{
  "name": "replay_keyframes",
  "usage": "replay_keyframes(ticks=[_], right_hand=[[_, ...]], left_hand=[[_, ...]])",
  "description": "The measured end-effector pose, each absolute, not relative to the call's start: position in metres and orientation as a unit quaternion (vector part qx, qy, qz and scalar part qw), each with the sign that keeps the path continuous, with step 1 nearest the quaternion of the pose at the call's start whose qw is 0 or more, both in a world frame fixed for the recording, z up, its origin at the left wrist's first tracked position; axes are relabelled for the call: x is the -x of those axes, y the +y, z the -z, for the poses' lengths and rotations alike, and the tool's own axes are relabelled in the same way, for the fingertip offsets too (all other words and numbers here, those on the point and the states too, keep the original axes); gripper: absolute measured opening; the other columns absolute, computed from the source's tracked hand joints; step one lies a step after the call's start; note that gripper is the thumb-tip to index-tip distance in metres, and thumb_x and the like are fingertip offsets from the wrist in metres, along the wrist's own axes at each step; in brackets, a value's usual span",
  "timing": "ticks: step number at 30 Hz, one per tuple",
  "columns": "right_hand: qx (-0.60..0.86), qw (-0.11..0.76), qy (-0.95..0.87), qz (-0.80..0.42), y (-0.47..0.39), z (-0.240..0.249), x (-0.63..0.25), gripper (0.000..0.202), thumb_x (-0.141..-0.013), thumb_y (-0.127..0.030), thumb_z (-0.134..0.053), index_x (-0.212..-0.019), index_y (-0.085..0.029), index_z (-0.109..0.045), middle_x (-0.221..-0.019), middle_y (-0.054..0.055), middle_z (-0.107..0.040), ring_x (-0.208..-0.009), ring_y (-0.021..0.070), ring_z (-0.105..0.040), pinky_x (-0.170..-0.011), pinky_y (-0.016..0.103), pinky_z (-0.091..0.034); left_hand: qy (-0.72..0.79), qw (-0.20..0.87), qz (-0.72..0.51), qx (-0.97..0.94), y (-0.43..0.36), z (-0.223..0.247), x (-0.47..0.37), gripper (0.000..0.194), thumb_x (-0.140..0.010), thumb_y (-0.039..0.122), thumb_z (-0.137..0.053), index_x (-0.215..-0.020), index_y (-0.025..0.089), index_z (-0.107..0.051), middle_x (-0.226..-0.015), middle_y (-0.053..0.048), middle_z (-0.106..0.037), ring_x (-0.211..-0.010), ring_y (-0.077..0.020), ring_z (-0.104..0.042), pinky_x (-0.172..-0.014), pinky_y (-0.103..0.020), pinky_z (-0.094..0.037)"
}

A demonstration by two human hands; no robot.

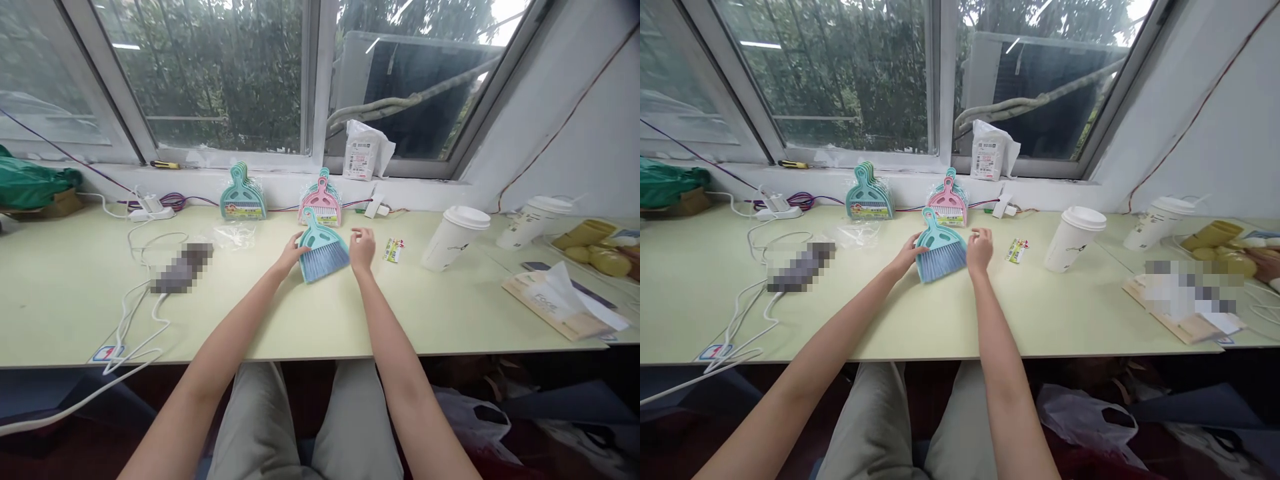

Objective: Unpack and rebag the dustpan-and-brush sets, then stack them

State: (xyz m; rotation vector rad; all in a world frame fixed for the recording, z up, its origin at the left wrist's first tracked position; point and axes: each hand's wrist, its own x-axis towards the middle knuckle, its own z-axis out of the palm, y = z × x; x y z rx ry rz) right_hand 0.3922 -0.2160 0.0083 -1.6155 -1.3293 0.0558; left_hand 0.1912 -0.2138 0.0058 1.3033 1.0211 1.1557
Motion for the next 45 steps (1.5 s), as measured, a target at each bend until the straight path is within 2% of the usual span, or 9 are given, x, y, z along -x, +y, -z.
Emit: replay_keyframes(ticks=[4, 8, 12, 21, 25, 29, 36, 40, 45], right_hand=[[0.816, 0.305, -0.489, 0.049, -0.213, 0.012, -0.437, 0.051, -0.086, -0.023, -0.046, -0.134, -0.007, -0.045, -0.148, 0.023, -0.032, -0.141, 0.0334, -0.019, -0.109, 0.063, -0.012], [0.821, 0.223, -0.524, -0.037, -0.207, 0.025, -0.448, 0.043, -0.084, -0.007, -0.036, -0.121, -0.012, -0.057, -0.132, 0.019, -0.053, -0.129, 0.0294, -0.04, -0.107, 0.065, -0.012], [0.768, 0.258, -0.586, -0.026, -0.206, 0.022, -0.43, 0.04, -0.081, -0.001, -0.035, -0.099, -0.018, -0.067, -0.114, 0.01, -0.063, -0.106, 0.0202, -0.057, -0.108, 0.05, -0.02], [0.715, 0.209, -0.668, -0.002, -0.213, 0.026, -0.381, 0.03, -0.091, -0.02, -0.042, -0.109, -0.023, -0.066, -0.127, 0.012, -0.057, -0.117, 0.0268, -0.049, -0.107, 0.056, -0.019], [0.673, 0.238, -0.698, -0.057, -0.211, 0.025, -0.382, 0.036, -0.088, -0.023, -0.05, -0.123, -0.015, -0.059, -0.141, 0.014, -0.047, -0.124, 0.0235, -0.047, -0.105, 0.038, -0.031], [0.692, 0.268, -0.665, -0.086, -0.21, 0.023, -0.394, 0.033, -0.085, -0.021, -0.055, -0.116, -0.015, -0.064, -0.122, 0.014, -0.063, -0.111, 0.0223, -0.057, -0.093, 0.031, -0.039], [0.635, 0.485, -0.593, -0.097, -0.218, 0.01, -0.363, 0.036, -0.091, -0.043, -0.045, -0.106, -0.02, -0.068, -0.101, 0.007, -0.072, -0.093, 0.0209, -0.064, -0.084, 0.031, -0.044], [0.571, 0.497, -0.638, -0.139, -0.226, 0.01, -0.334, 0.046, -0.093, -0.044, -0.038, -0.122, -0.017, -0.061, -0.122, 0.011, -0.064, -0.115, 0.0232, -0.057, -0.103, 0.036, -0.036], [0.564, 0.397, -0.688, -0.225, -0.225, 0.02, -0.314, 0.05, -0.097, -0.036, -0.028, -0.139, -0.013, -0.043, -0.15, 0.011, -0.035, -0.143, 0.0235, -0.023, -0.116, 0.047, -0.011]], left_hand=[[0.413, 0.56, -0.543, -0.47, -0.2, -0.001, -0.167, 0.05, -0.063, 0.023, -0.073, -0.11, 0.016, -0.06, -0.095, -0.005, -0.067, -0.087, -0.0187, -0.063, -0.075, -0.028, -0.049], [0.423, 0.581, -0.582, -0.381, -0.191, 0.002, -0.149, 0.025, -0.065, 0.019, -0.07, -0.089, 0.016, -0.064, -0.084, -0.004, -0.067, -0.082, -0.0177, -0.064, -0.078, -0.03, -0.051], [0.42, 0.605, -0.612, -0.288, -0.187, 0.004, -0.143, 0.026, -0.076, 0.019, -0.062, -0.101, 0.023, -0.062, -0.089, -0.002, -0.068, -0.088, -0.0176, -0.066, -0.086, -0.033, -0.052], [0.417, 0.607, -0.607, -0.298, -0.178, 0.007, -0.137, 0.042, -0.078, 0.026, -0.06, -0.12, 0.028, -0.056, -0.094, -0.004, -0.069, -0.093, -0.0211, -0.066, -0.092, -0.041, -0.051], [0.427, 0.599, -0.617, -0.279, -0.176, 0.01, -0.138, 0.036, -0.081, 0.023, -0.057, -0.117, 0.026, -0.058, -0.094, -0.004, -0.068, -0.096, -0.0205, -0.065, -0.093, -0.039, -0.05], [0.429, 0.598, -0.624, -0.262, -0.177, 0.012, -0.141, 0.03, -0.084, 0.023, -0.055, -0.114, 0.025, -0.057, -0.097, -0.004, -0.066, -0.099, -0.0198, -0.063, -0.095, -0.038, -0.049], [0.403, 0.646, -0.554, -0.336, -0.194, 0.014, -0.17, 0.04, -0.078, 0.036, -0.068, -0.113, 0.028, -0.051, -0.106, -0.003, -0.063, -0.098, -0.0194, -0.063, -0.092, -0.039, -0.051], [0.332, 0.669, -0.54, -0.388, -0.206, 0.016, -0.194, 0.046, -0.074, 0.038, -0.073, -0.113, 0.026, -0.051, -0.109, -0.004, -0.064, -0.096, -0.0187, -0.064, -0.091, -0.039, -0.051], [0.313, 0.662, -0.55, -0.403, -0.207, 0.018, -0.198, 0.053, -0.065, 0.024, -0.078, -0.111, 0.02, -0.053, -0.108, -0.008, -0.067, -0.096, -0.0212, -0.066, -0.091, -0.04, -0.05]])
